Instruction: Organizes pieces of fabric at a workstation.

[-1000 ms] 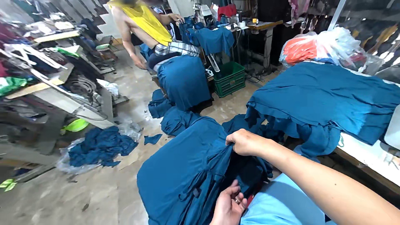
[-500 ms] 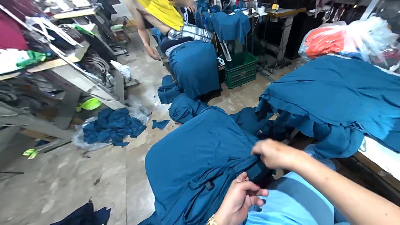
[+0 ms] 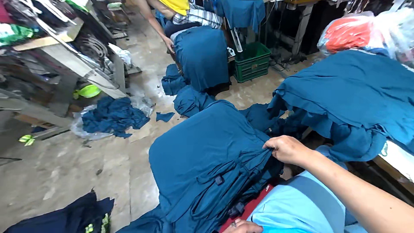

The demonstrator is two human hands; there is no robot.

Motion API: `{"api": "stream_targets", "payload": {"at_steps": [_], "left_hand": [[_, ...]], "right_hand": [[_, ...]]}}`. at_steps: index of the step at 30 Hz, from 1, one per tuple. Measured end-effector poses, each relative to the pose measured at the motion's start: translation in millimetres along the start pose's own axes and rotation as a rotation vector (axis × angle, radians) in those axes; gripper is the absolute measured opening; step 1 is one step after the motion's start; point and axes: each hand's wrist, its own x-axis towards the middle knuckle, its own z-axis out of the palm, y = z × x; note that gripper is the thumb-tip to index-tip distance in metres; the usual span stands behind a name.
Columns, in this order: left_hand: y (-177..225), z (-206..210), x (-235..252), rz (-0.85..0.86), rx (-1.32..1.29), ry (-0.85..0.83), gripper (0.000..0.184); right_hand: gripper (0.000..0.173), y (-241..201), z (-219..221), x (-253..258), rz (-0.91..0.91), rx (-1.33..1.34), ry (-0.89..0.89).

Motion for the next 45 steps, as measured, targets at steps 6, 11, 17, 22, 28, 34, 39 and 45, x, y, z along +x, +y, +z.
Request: {"api": "stream_targets", "payload": {"at_steps": [6, 11, 17, 22, 28, 34, 39, 45], "left_hand": [[4, 9, 23, -0.333, -0.240, 0.150, 0.036], [17, 8, 73, -0.917, -1.044, 0.709, 0.047], [-1, 22, 112, -0.996, -1.202, 0.646, 0.012], [3, 22, 94, -0.911, -0.796, 0.427, 0.026], [1, 9, 87, -0.974, -1.198, 0.917, 0.027], [15, 21, 115, -0.911, -0.820, 0.508, 0.003], [17, 33, 106, -0.723, -0.506, 0.189, 0.031], [23, 35, 100, -0.641, -0.783, 0.195, 0.025]], "right_hand": [[0.028, -6, -13, 12, -0.191, -0.102, 0.090], [0.028, -44, -47, 30, -0.160, -0.110, -0.044], [0.023, -82, -69, 47, -0.178, -0.201, -0.041], [0.025, -86, -77, 33, -0.127, -0.205, -0.100], [0.021, -89, -76, 35, -0.148, -0.222, -0.088], [0.023, -86, -75, 33, -0.148, -0.181, -0.044], [0.027, -75, -71, 26, -0.132, -0.161, -0.050], [0.024, -64, -59, 15, -0.161, -0.159, -0.019]]}}
